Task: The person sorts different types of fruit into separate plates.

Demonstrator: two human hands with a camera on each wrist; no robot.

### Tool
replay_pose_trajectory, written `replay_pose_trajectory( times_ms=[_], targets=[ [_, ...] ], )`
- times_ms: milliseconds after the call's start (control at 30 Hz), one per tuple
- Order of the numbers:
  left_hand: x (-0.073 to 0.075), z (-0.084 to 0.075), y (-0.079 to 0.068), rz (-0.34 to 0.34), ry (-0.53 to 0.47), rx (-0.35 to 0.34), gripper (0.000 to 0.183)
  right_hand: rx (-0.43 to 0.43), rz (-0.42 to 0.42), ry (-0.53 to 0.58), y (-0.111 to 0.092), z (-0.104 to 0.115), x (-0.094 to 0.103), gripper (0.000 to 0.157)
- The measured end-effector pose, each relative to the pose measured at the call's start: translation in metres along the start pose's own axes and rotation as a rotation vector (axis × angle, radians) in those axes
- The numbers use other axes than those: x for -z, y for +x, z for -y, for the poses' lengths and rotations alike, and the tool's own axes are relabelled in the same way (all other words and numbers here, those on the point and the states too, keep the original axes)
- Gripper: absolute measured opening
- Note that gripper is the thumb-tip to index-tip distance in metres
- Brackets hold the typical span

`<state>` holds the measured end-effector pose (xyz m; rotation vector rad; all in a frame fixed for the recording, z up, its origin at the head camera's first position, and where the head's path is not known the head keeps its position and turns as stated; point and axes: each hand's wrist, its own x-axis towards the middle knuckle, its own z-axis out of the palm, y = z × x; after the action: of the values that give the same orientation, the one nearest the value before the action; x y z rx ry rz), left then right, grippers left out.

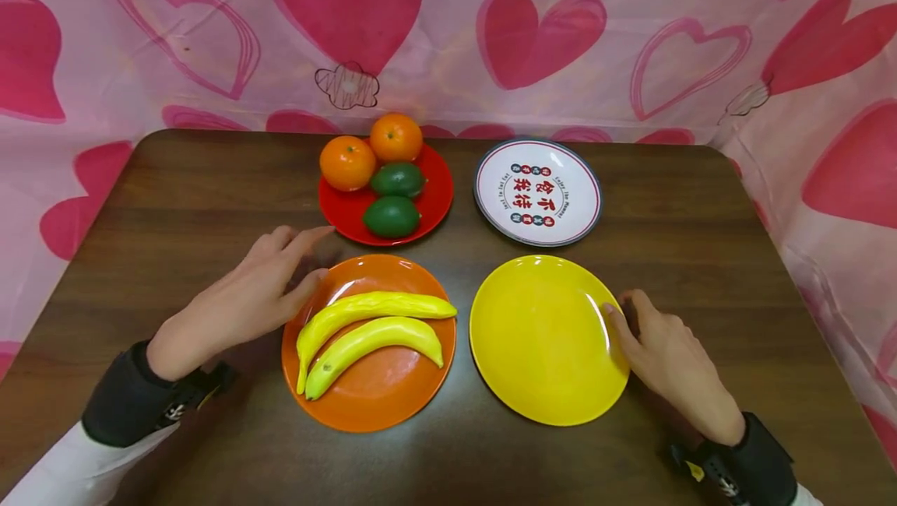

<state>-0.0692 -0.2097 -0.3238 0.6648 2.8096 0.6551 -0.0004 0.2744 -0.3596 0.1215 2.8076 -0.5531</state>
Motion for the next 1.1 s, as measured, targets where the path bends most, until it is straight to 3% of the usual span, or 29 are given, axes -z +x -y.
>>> replay_pose_trajectory(
  times_ms=[200, 333, 533, 700, 933, 1100],
  targets=[
    [0.012, -0.022, 0.029, -0.151, 0.119, -0.154, 0.054, -0.031, 0.045, 0.003, 0.001, 0.002, -0.003, 0.067],
    [0.015, -0.034, 0.052, -0.18, 0.152, -0.215, 0.053, -0.044, 0.062, -0.011, 0.001, 0.003, -0.003, 0.068],
    [0.012, -0.046, 0.084, -0.156, 0.169, -0.218, 0.06, -0.049, 0.08, -0.026, 0.001, 0.003, -0.003, 0.071],
    [0.005, -0.048, 0.102, -0.103, 0.163, -0.202, 0.06, -0.048, 0.081, -0.036, 0.001, 0.003, -0.004, 0.07],
    [-0.006, -0.045, 0.113, 0.017, 0.208, -0.181, 0.058, -0.046, 0.089, -0.032, 0.0, 0.003, -0.006, 0.069],
    [-0.01, -0.044, 0.116, 0.043, 0.226, -0.169, 0.057, -0.033, 0.074, -0.034, -0.001, 0.004, -0.006, 0.067]
  ],
)
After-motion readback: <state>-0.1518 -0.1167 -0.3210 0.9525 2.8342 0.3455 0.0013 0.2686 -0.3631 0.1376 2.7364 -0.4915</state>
